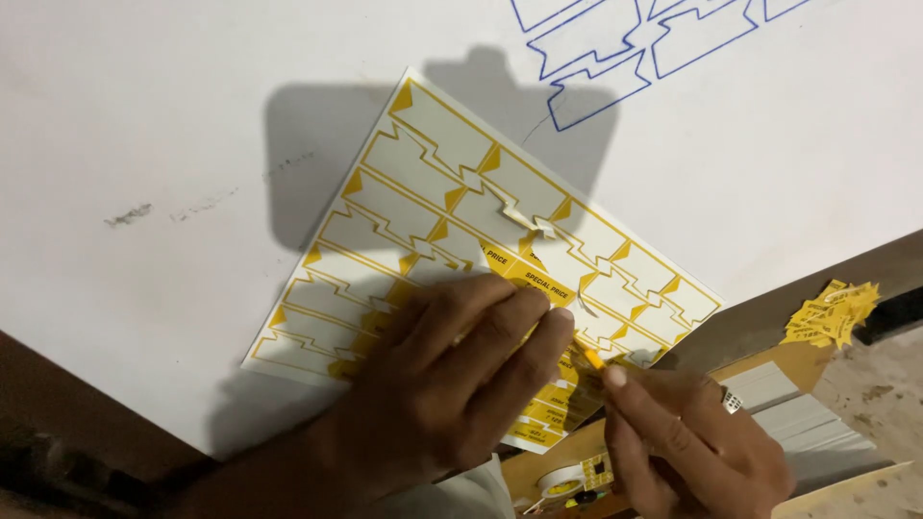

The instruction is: Peeling individual labels from a printed sheet using a utility knife to assist, then sorting the peeled labels.

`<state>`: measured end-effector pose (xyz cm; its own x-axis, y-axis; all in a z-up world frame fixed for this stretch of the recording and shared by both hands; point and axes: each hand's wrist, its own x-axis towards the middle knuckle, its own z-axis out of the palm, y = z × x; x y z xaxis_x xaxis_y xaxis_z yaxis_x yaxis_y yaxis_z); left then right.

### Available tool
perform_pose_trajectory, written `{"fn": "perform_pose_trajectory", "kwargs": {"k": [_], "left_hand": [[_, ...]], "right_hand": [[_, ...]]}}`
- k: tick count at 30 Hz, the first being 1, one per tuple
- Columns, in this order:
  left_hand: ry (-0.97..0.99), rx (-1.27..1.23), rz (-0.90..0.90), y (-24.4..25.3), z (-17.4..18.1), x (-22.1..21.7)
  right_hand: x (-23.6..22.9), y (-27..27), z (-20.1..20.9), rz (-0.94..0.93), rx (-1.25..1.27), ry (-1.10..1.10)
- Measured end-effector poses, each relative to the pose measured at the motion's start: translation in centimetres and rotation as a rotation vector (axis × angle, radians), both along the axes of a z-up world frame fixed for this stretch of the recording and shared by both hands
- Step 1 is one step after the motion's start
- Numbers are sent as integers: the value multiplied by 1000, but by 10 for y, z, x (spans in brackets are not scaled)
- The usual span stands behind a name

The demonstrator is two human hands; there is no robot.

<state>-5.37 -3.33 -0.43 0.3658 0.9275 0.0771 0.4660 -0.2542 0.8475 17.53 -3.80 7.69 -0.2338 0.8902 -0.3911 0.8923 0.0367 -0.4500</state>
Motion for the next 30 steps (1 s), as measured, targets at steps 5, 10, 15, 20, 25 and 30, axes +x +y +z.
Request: {"fn": "perform_pose_trajectory", "kwargs": {"k": [5,10,15,20,25,30], "left_hand": [[-139,-120,17,10,-1,-3],[-134,-119,-10,10,-2,-5],[-128,-110,-31,14,-3,-5],[-53,54,24,28,1,-4],[53,197,-15,15,-7,-3],[48,252,-139,5,-14,-2]], "right_hand": [[-7,4,-4,35,-3,30],[-13,2,-6,16,17,15],[-1,-2,-4,90,-4,-69],[-4,1,-5,71,6,-40],[-6,-2,-6,7,12,-14],[-9,-1,-8,0,33,16]]}}
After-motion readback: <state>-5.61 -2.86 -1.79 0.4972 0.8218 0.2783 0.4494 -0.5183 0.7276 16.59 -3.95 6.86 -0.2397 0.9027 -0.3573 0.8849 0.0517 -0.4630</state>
